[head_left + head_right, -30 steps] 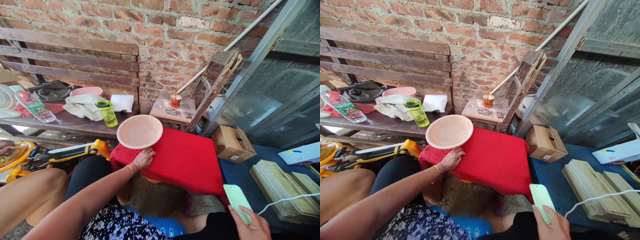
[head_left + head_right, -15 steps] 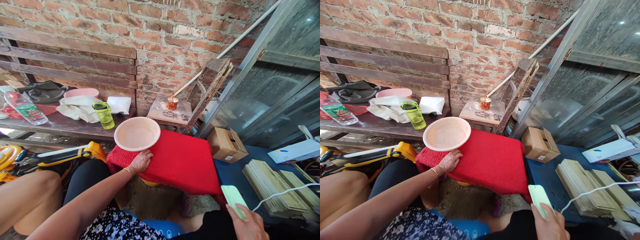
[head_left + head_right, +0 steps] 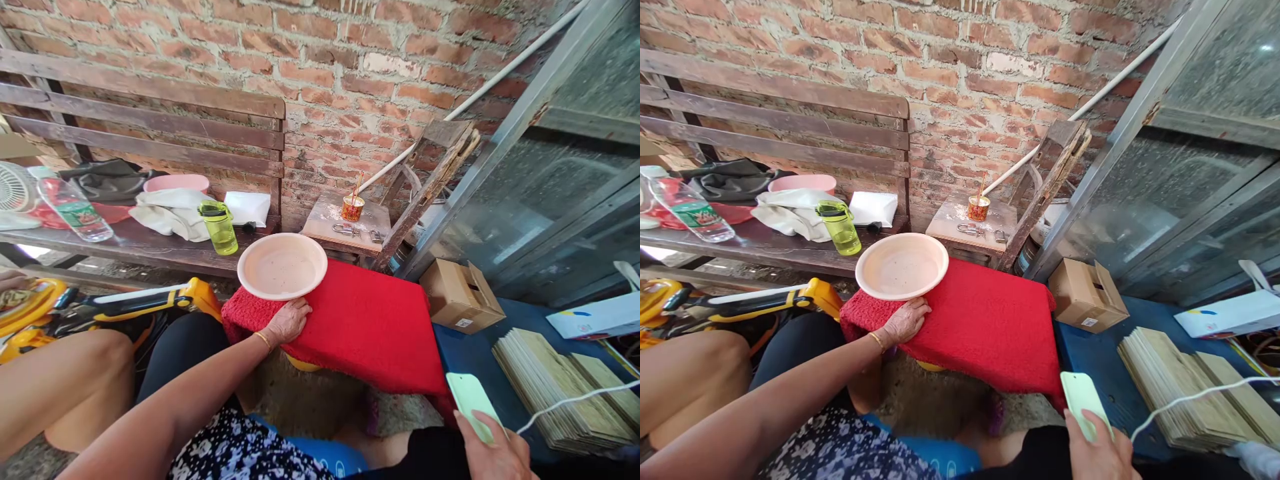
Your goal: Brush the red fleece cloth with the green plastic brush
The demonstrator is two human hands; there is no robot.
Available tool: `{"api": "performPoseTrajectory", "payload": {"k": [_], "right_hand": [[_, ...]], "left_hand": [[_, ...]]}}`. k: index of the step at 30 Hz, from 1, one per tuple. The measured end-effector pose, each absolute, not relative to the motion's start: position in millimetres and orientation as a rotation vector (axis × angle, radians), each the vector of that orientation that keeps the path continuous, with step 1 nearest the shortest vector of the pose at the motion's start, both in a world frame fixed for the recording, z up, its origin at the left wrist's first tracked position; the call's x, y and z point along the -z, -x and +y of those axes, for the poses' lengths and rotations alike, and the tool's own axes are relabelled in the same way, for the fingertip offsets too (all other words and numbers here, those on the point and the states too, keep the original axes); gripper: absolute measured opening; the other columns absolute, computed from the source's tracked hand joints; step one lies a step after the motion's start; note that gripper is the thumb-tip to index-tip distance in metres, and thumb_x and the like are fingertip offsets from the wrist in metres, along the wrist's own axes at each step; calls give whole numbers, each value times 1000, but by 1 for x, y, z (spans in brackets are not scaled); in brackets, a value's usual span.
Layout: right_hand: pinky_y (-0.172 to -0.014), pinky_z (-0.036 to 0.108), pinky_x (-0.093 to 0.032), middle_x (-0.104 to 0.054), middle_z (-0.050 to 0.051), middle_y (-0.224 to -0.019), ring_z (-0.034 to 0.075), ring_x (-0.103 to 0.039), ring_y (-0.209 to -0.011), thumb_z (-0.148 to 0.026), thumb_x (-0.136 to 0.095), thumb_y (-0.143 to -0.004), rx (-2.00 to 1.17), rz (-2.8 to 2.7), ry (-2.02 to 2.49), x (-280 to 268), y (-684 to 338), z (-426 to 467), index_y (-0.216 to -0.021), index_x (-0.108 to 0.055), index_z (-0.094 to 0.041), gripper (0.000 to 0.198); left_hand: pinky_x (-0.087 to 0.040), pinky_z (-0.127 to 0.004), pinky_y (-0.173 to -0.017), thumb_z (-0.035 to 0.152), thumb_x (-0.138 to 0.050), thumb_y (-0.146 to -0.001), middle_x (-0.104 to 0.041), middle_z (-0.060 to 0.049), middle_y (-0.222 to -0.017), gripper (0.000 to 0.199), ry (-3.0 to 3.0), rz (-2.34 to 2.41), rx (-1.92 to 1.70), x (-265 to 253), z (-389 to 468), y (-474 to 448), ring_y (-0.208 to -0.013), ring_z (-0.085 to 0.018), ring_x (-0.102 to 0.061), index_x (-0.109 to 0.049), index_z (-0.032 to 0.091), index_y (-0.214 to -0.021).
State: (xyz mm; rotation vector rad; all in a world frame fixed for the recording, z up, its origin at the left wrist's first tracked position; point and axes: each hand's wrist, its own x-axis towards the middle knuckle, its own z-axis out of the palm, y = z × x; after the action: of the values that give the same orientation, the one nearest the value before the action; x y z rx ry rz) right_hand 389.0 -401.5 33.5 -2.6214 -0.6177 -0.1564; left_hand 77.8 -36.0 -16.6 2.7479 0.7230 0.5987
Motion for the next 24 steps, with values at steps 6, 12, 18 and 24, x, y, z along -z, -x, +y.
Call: {"api": "performPoseTrajectory", "payload": {"k": [6, 12, 18, 24], "right_hand": [[-81, 42, -48, -65, 7, -100, 27, -64, -90, -71, -55, -72, -56, -1064, 2306, -20, -350, -356, -85, -71, -29, 47], [-66, 45, -47, -62, 8, -93, 31, -62, -79, -74, -48, -73, 125, -638, 2650, -27, -385, -396, -93, -70, -33, 51], [-81, 43, -50, -63, 8, -98, 30, -63, -91, -75, -57, -67, -39, -732, 2360, -23, -370, -382, -84, -71, -27, 54], [-71, 37, -50, -66, 3, -97, 23, -65, -78, -67, -58, -71, -81, -997, 2418, -19, -369, -382, -86, -73, -32, 41]], "left_hand": [[-45, -39, -100, 4, -46, -81, -57, -8, -100, 32, -2773, 722, -600, 18, -36, -78, -103, -23, -55, -62, 20, -103], [-47, -40, -98, 3, -45, -80, -58, -10, -100, 31, -2802, 692, -644, 20, -35, -78, -100, -24, -55, -62, 17, -103], [-46, -39, -98, 3, -46, -80, -58, -8, -100, 32, -2777, 694, -633, 19, -35, -77, -101, -23, -55, -63, 19, -103], [-46, -38, -98, 3, -45, -81, -57, -8, -100, 31, -2809, 690, -638, 20, -35, -77, -99, -22, -55, -61, 18, -103]]}}
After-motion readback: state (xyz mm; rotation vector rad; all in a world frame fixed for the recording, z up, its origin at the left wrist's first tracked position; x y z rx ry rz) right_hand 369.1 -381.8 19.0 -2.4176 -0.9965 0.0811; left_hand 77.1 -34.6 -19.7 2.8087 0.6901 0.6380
